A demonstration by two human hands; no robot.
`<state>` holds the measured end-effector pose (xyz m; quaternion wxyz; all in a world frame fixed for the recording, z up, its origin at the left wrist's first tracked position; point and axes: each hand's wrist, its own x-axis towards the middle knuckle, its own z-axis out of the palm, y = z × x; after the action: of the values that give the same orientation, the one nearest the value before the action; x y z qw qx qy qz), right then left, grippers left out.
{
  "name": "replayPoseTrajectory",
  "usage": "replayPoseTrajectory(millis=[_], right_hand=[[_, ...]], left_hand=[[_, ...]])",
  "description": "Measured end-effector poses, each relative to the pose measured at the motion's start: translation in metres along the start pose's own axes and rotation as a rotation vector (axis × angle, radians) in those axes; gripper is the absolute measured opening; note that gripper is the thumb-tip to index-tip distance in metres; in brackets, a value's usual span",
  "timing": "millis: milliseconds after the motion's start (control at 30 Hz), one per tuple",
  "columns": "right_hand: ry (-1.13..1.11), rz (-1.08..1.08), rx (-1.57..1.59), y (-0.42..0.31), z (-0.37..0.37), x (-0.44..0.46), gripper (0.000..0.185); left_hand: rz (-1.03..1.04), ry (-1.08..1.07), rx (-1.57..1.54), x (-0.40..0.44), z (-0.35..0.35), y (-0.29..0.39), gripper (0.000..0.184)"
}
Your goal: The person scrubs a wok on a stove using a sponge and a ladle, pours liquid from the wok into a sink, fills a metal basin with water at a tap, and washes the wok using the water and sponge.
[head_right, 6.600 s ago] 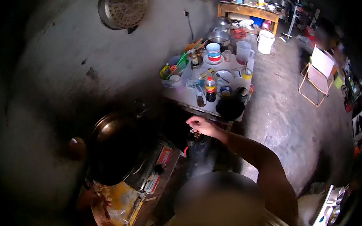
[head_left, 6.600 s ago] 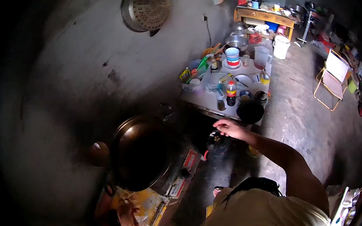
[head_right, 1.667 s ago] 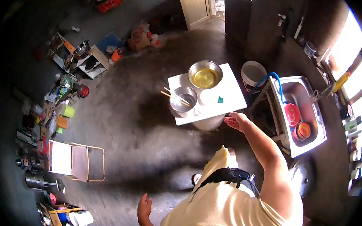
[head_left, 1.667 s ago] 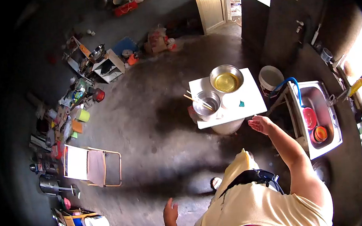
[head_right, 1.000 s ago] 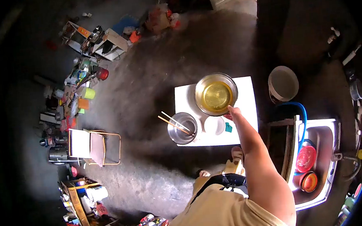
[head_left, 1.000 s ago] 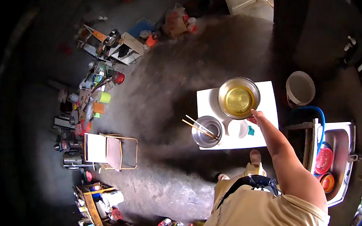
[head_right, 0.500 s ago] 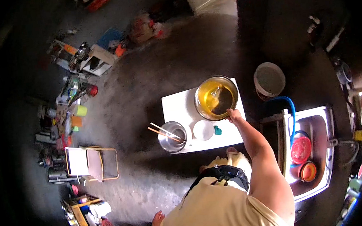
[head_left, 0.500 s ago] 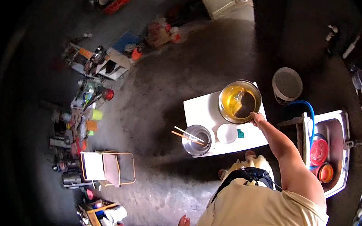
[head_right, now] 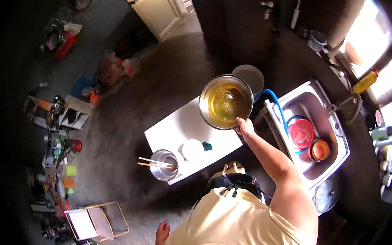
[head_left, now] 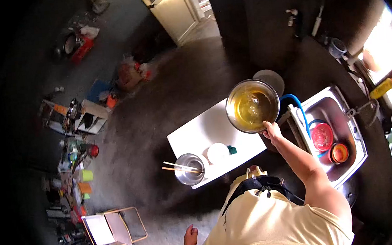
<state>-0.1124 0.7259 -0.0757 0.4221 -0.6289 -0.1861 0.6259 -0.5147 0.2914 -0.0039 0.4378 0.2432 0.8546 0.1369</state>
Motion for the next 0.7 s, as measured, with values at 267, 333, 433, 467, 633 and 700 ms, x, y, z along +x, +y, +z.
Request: replayPoseTrajectory(millis=[267,333,433,467,633,700], right_hand=[[0.172,-0.108,0.086,-0.054,-0.061,-0.044,0.018],[0.144,-0.100,0.128,-0.054,-0.075,-0.063,0.015],[0.178,-0.021,0.311,-0.049,-0.085,-0.083,0.014],[0.141,-0.001,0.379,-0.046,-0.092,-0.081,0.015],[0.173,-0.041,0.483,-0.052,-0.133,-0.091,0.016],[0.229,-0.062,0.451,-0.049,-0.151,-0.105,0.017]], left_hand=[[0.172,-0.031,0.004,0.038,-0.017,0.050,0.041],[0.231,-0.054,0.034,0.041,-0.020,0.063,0.040],[0.248,-0.130,-0.042,0.049,-0.016,0.074,0.040],[0.259,-0.142,-0.033,0.054,-0.014,0.074,0.040],[0.304,-0.178,-0.058,0.075,-0.016,0.092,0.037],[0.337,-0.180,-0.044,0.079,-0.015,0.103,0.036]])
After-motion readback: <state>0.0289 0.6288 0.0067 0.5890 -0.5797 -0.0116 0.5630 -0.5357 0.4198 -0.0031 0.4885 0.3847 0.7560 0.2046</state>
